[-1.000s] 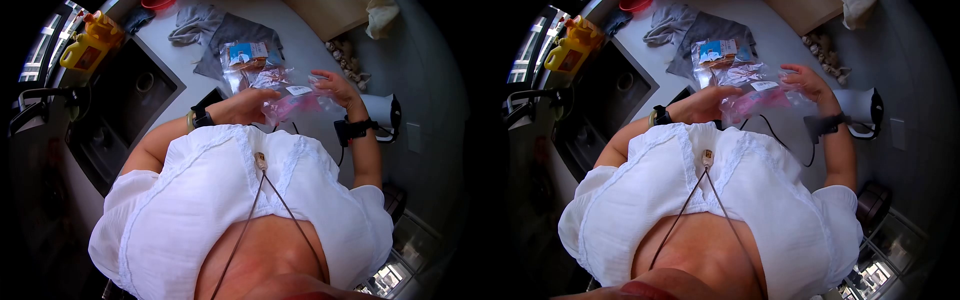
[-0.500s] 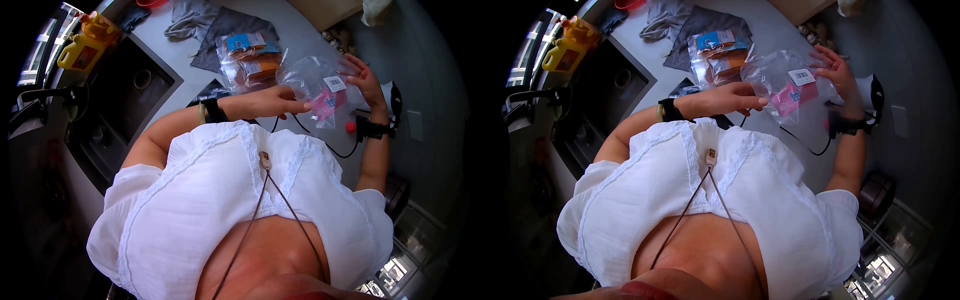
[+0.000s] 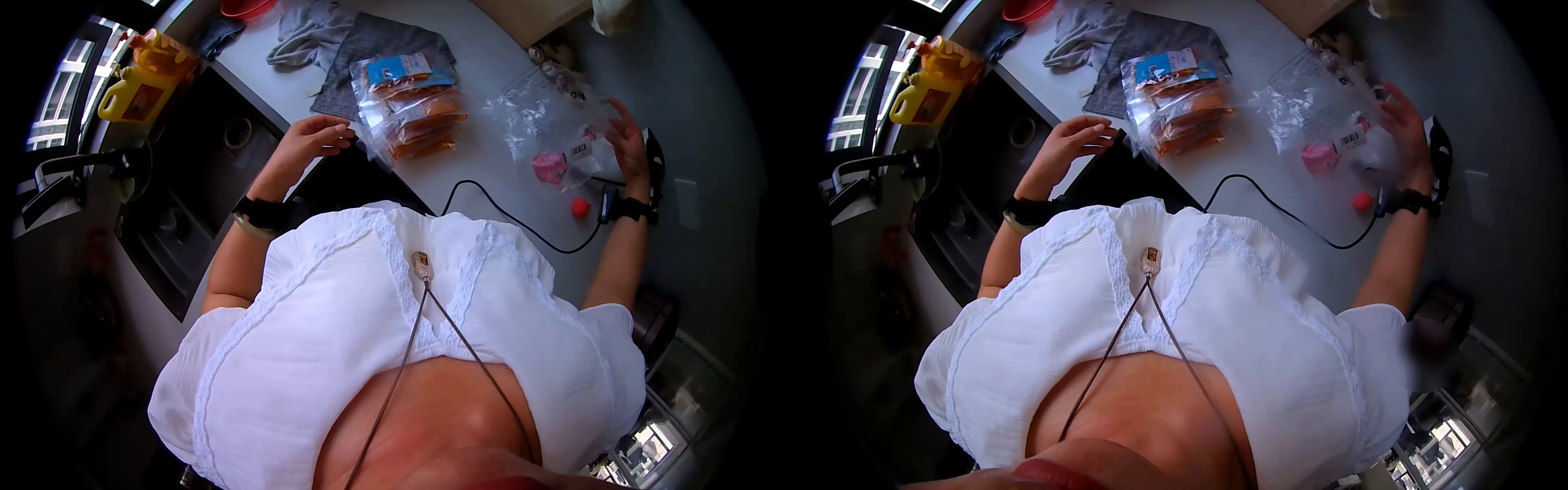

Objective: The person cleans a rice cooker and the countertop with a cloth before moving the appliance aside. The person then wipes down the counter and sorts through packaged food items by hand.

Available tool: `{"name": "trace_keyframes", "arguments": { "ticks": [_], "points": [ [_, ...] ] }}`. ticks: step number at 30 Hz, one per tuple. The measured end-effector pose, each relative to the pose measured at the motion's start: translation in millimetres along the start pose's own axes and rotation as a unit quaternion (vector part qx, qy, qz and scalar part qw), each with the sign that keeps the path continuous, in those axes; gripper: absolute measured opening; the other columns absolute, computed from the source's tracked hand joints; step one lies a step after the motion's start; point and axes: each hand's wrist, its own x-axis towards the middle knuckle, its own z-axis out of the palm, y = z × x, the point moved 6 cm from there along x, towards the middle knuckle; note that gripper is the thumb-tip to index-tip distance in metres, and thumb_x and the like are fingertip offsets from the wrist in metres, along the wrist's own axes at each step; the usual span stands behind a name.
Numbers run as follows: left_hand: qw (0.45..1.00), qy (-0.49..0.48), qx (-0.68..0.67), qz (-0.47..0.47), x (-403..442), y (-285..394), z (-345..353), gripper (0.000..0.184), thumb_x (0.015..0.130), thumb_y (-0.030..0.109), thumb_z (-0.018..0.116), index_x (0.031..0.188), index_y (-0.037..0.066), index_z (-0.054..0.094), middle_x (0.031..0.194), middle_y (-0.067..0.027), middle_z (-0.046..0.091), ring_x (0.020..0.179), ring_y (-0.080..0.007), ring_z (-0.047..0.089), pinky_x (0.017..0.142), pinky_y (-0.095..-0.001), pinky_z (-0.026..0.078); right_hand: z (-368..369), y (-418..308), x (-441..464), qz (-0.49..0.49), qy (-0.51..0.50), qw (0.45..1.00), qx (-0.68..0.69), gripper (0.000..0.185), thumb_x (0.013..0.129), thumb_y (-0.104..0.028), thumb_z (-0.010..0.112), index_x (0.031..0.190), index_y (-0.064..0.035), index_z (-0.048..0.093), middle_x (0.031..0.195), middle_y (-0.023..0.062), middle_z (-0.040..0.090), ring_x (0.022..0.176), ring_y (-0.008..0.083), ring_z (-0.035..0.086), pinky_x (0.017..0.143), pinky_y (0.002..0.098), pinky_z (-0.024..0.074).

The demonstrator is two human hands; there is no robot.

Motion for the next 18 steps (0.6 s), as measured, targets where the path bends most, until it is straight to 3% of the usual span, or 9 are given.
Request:
{"name": "trace_keyframes", "arguments": {
  "ticks": [3,7,8,11,14,17,18],
  "points": [
    [1.000,-0.001,0.011,0.010,10.7,-7.1,12.5,0.033,0.092,0.024,0.062,0.116,0.002,0.060,0.109,-0.0100,0.066,0.100,-0.0180,0.064,0.089,-0.0294,0.049,24.1,12.7,22.1,0.023,-0.027,0.998,-0.049,0.070,0.075,0.008,0.060,0.141,-0.0089,0.043,0.115,0.0040,0.064,0.108,0.0112,0.057,0.093,0.0225,0.0433],
    [0.992,-0.044,0.095,0.065,24.4,-7.7,44.7,0.031,0.089,0.020,0.066,0.112,0.000,0.063,0.103,-0.0096,0.067,0.094,-0.0161,0.062,0.086,-0.0287,0.048,49.2,45.7,54.8,0.030,-0.068,0.988,-0.132,0.073,0.071,0.010,0.056,0.141,-0.0090,0.043,0.131,0.0060,0.056,0.118,0.0134,0.054,0.097,0.0245,0.0424],
    [0.993,-0.063,0.078,0.070,23.6,-4.3,52.7,0.029,0.089,0.018,0.066,0.110,-0.002,0.064,0.103,-0.0104,0.067,0.095,-0.0175,0.062,0.087,-0.0293,0.048,58.0,42.3,57.0,0.004,-0.051,0.990,-0.132,0.071,0.070,0.008,0.056,0.139,-0.0070,0.045,0.134,0.0077,0.054,0.123,0.0156,0.051,0.099,0.0270,0.0412],
    [0.987,-0.101,0.085,0.090,29.0,-8.0,58.0,0.028,0.089,0.016,0.065,0.110,-0.002,0.064,0.103,-0.0107,0.068,0.094,-0.0177,0.063,0.087,-0.0293,0.049,61.2,47.9,71.4,-0.081,-0.034,0.948,-0.306,0.067,0.070,0.003,0.058,0.135,-0.0074,0.049,0.133,0.0108,0.055,0.122,0.0220,0.053,0.100,0.0308,0.0417],
    [0.984,-0.075,0.133,0.096,31.8,-6.4,48.6,0.026,0.089,0.016,0.065,0.108,-0.002,0.065,0.100,-0.0102,0.069,0.090,-0.0169,0.063,0.084,-0.0293,0.050,71.7,34.1,66.0,-0.109,0.077,0.871,-0.474,0.055,0.072,-0.006,0.065,0.127,-0.0074,0.056,0.127,0.0130,0.058,0.119,0.0286,0.054,0.101,0.0342,0.0409],
    [0.985,-0.050,0.127,0.102,36.1,-5.2,32.5,0.025,0.089,0.016,0.065,0.106,-0.002,0.065,0.097,-0.0097,0.068,0.087,-0.0161,0.063,0.082,-0.0289,0.050,109.8,30.9,52.2,-0.039,0.161,0.871,-0.462,0.044,0.073,-0.019,0.073,0.114,-0.0076,0.063,0.119,0.0134,0.061,0.116,0.0322,0.054,0.099,0.0363,0.0418],
    [0.987,-0.042,0.119,0.103,37.3,-6.0,26.8,0.025,0.089,0.016,0.066,0.105,-0.003,0.065,0.096,-0.0096,0.068,0.086,-0.0158,0.063,0.081,-0.0287,0.050,126.9,36.6,50.1,-0.048,0.124,0.856,-0.500,0.043,0.074,-0.034,0.076,0.105,-0.0057,0.066,0.117,0.0147,0.062,0.113,0.0324,0.055,0.096,0.0366,0.0440]
  ]
}}
